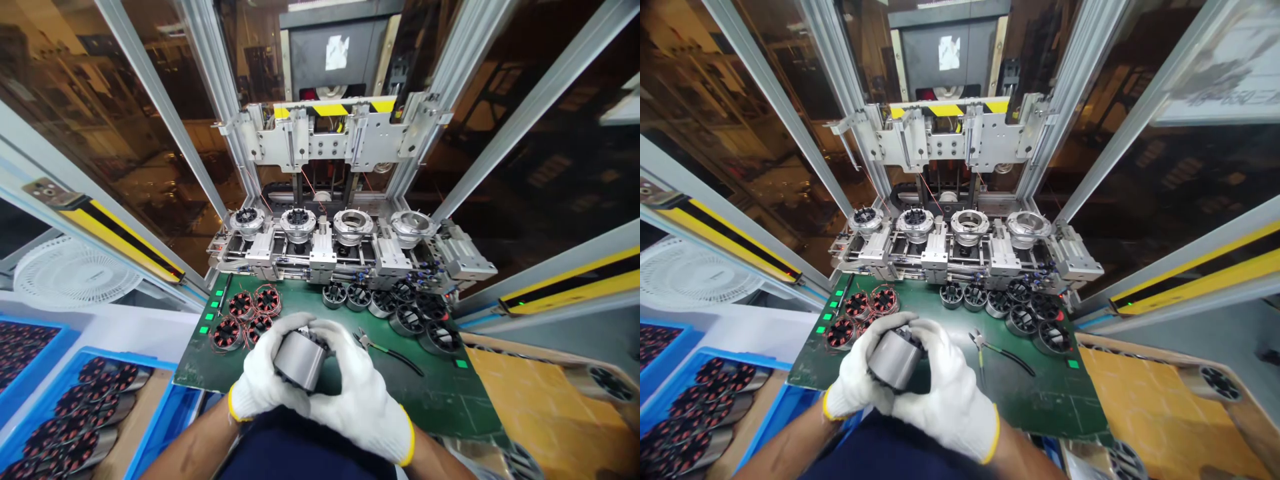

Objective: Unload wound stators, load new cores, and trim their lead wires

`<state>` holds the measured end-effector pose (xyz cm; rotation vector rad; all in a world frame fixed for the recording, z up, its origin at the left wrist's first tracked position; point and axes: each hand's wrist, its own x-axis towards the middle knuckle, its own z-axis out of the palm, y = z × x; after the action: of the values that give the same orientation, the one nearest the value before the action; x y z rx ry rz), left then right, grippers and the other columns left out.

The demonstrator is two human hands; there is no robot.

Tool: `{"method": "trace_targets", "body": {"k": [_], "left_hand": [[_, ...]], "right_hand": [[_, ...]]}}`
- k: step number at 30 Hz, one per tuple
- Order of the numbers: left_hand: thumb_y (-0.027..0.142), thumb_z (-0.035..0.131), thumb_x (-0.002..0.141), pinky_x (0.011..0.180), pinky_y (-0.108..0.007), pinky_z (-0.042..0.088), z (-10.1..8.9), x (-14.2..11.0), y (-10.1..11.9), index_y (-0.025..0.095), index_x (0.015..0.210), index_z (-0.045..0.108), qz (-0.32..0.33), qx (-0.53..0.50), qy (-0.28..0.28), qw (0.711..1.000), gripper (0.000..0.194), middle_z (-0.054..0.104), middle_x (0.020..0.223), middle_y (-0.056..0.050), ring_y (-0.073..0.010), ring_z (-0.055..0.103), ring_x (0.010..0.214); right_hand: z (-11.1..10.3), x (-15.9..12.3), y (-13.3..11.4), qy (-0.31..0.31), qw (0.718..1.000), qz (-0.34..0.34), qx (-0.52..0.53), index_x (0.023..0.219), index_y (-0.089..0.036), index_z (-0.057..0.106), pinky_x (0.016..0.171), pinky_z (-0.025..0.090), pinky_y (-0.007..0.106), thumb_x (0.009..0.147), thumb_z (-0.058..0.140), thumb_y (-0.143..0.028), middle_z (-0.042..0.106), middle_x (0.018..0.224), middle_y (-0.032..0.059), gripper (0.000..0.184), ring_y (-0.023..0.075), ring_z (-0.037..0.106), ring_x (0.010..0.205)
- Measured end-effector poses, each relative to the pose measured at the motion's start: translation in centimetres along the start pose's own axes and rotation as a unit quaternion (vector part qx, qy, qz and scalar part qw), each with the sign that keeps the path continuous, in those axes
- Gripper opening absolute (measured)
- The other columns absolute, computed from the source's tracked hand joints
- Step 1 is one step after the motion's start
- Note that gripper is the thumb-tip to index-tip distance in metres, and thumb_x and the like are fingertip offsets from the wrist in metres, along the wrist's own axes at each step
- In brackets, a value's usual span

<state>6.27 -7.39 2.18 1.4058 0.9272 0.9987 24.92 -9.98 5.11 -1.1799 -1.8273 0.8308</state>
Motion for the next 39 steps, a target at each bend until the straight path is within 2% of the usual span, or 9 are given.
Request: {"method": "trace_targets", "body": {"k": [5, 9, 12, 15, 19, 23, 26, 31, 39], "left_hand": [[0.04, 0.092, 0.029, 0.109, -0.05, 0.029, 0.0, 0.1, 0.1, 0.025, 0.122, 0.056, 0.084, 0.017, -0.028, 0.996, 0.101, 0.045, 0.138, -0.013, -0.0386, 0.043, 0.127], [0.029, 0.092, 0.032, 0.11, -0.045, 0.027, 0.4, -0.4, 0.9, 0.022, 0.123, 0.06, 0.012, 0.014, -0.022, 1.0, 0.097, 0.044, 0.14, -0.016, -0.0392, 0.039, 0.13], [0.014, 0.086, 0.041, 0.095, -0.036, 0.044, 0.1, -1.1, 0.5, 0.025, 0.136, 0.046, -0.073, -0.01, 0.041, 0.996, 0.103, 0.06, 0.12, -0.011, -0.0307, 0.056, 0.11], [0.009, 0.068, 0.055, 0.07, -0.026, 0.05, -0.6, -2.4, -1.4, 0.023, 0.127, 0.054, -0.166, 0.038, 0.041, 0.985, 0.075, 0.067, 0.084, -0.002, -0.0187, 0.062, 0.075], [0.018, 0.058, 0.065, 0.075, -0.027, 0.05, -1.5, -4.5, -5.4, 0.019, 0.099, 0.066, -0.252, 0.11, 0.045, 0.96, 0.035, 0.07, 0.089, -0.003, -0.0179, 0.064, 0.078], [0.034, 0.056, 0.073, 0.078, -0.028, 0.052, -2.1, -5.2, -8.6, 0.016, 0.093, 0.066, -0.267, 0.12, 0.095, 0.951, 0.028, 0.072, 0.092, -0.006, -0.0208, 0.067, 0.085], [0.037, 0.058, 0.074, 0.081, -0.027, 0.052, -2.2, -4.8, -9.1, 0.018, 0.091, 0.067, -0.261, 0.16, 0.09, 0.948, 0.027, 0.073, 0.091, -0.005, -0.0208, 0.067, 0.087], [0.032, 0.055, 0.075, 0.082, -0.025, 0.05, -2.0, -3.6, -7.6, 0.019, 0.093, 0.067, -0.281, 0.211, 0.058, 0.934, 0.025, 0.072, 0.093, -0.003, -0.0182, 0.067, 0.087], [0.034, 0.055, 0.075, 0.083, -0.025, 0.05, -2.1, -2.8, -7.5, 0.02, 0.092, 0.068, -0.285, 0.226, 0.052, 0.93, 0.026, 0.073, 0.094, -0.002, -0.0182, 0.067, 0.088]], "right_hand": [[-2.3, 0.3, 0.6, -0.139, 0.989, 0.039, 0.04, 0.129, -0.028, 0.047, 0.107, 0.036, 0.038, 0.088, 0.056, -0.033, 0.04, 0.143, 0.003, 0.043, 0.0212, 0.041, 0.128], [-3.1, 1.1, 0.8, -0.201, 0.972, 0.011, 0.121, 0.119, -0.025, 0.055, 0.1, 0.044, 0.036, 0.09, 0.052, -0.033, 0.053, 0.131, 0.0024, 0.03, 0.0214, 0.052, 0.118], [-4.8, 3.4, 1.1, -0.165, 0.983, -0.019, 0.079, 0.113, -0.024, 0.059, 0.098, 0.047, 0.037, 0.089, 0.052, -0.032, 0.054, 0.131, 0.003, 0.026, 0.0215, 0.055, 0.114], [-8.0, 8.0, 2.3, -0.054, 0.991, -0.096, -0.075, 0.108, -0.023, 0.061, 0.102, 0.043, 0.04, 0.086, 0.055, -0.029, 0.048, 0.137, 0.0033, 0.023, 0.0218, 0.051, 0.119], [-12.9, 16.2, 5.6, 0.075, 0.955, -0.099, -0.27, 0.105, -0.018, 0.065, 0.107, 0.038, 0.042, 0.082, 0.058, -0.027, 0.043, 0.141, 0.0055, 0.025, 0.0258, 0.046, 0.124], [-15.7, 21.7, 9.2, 0.048, 0.928, -0.081, -0.361, 0.108, -0.015, 0.067, 0.107, 0.036, 0.041, 0.081, 0.06, -0.025, 0.041, 0.142, 0.0061, 0.03, 0.0272, 0.046, 0.123], [-16.1, 22.8, 10.8, 0.003, 0.923, -0.081, -0.376, 0.111, -0.015, 0.066, 0.107, 0.037, 0.039, 0.081, 0.059, -0.023, 0.041, 0.143, 0.0055, 0.032, 0.0253, 0.047, 0.123], [-16.0, 22.4, 11.9, -0.039, 0.91, -0.097, -0.4, 0.113, -0.014, 0.065, 0.107, 0.037, 0.036, 0.084, 0.057, -0.024, 0.04, 0.143, 0.0066, 0.032, 0.0247, 0.047, 0.123], [-15.8, 23.8, 10.4, -0.094, 0.871, -0.056, -0.479, 0.115, -0.016, 0.065, 0.098, 0.044, 0.039, 0.086, 0.057, -0.031, 0.041, 0.141, 0.0094, 0.034, 0.0284, 0.057, 0.108]]}}
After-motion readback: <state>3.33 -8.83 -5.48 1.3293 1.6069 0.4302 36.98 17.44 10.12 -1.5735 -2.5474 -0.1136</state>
